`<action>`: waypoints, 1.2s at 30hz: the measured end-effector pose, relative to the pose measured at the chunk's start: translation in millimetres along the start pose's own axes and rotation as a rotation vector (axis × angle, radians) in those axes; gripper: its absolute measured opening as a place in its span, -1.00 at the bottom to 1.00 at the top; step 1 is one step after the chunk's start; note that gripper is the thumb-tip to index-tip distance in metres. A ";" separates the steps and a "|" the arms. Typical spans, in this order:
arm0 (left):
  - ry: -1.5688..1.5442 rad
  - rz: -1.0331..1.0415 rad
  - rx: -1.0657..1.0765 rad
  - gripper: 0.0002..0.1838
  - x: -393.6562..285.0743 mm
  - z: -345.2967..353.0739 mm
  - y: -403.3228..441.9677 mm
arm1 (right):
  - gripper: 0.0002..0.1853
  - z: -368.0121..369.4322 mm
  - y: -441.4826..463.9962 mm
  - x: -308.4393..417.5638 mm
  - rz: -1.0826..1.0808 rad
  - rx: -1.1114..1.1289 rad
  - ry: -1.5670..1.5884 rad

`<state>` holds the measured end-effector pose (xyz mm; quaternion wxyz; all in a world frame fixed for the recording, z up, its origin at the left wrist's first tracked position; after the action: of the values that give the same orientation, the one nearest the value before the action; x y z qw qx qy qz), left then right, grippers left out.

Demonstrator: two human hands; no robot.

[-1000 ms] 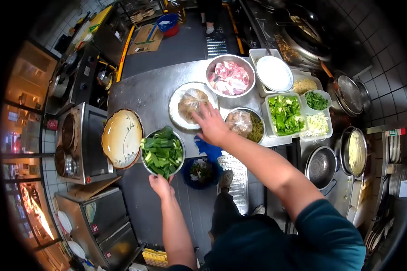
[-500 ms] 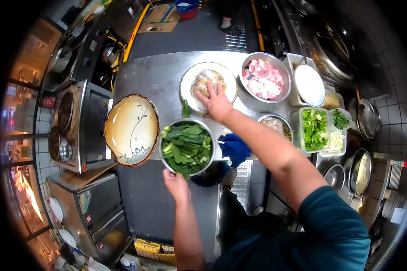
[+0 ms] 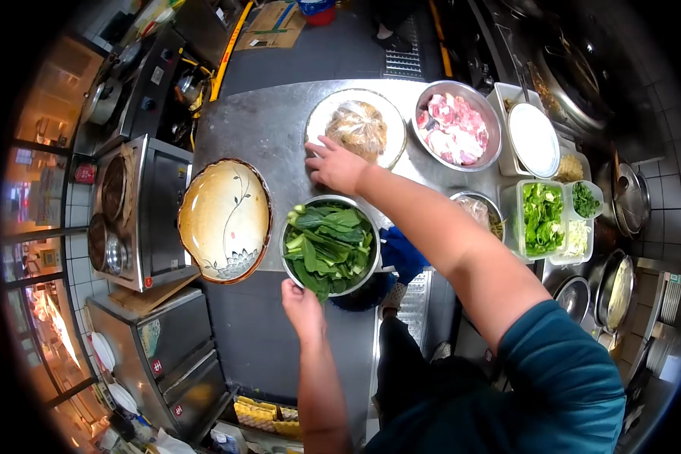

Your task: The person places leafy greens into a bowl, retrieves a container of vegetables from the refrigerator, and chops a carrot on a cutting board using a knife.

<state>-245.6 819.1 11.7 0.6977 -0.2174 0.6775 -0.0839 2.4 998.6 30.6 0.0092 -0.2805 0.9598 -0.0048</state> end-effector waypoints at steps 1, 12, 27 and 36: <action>0.010 0.019 0.007 -0.87 3.1 -1.1 1.6 | -0.69 1.2 0.3 -1.0 -0.004 -0.038 0.001; 0.064 -0.050 0.082 -0.91 -13.0 48.2 2.8 | -0.91 -63.8 -84.5 41.7 0.228 -0.456 0.213; 0.240 0.502 0.301 -0.52 -22.9 123.7 -126.0 | -0.47 -193.0 -499.3 153.6 0.649 -0.493 0.392; 0.499 0.597 0.683 -0.41 -5.9 454.6 -99.2 | -0.52 -186.6 -730.1 357.0 1.514 -0.408 0.168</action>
<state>218.0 819.3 52.8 0.5396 0.2521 0.7898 -0.1466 90.8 191.9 222.3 -0.1143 0.4545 0.8692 0.1576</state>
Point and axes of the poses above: each hand's wrist, its own y-axis towards the middle knuckle, its own z-axis out of the palm, x = y × z, the point moved 4 cm from there along y, towards the middle knuckle, and after that the axes turned 2 degrees about z, right-handed, at the moved point
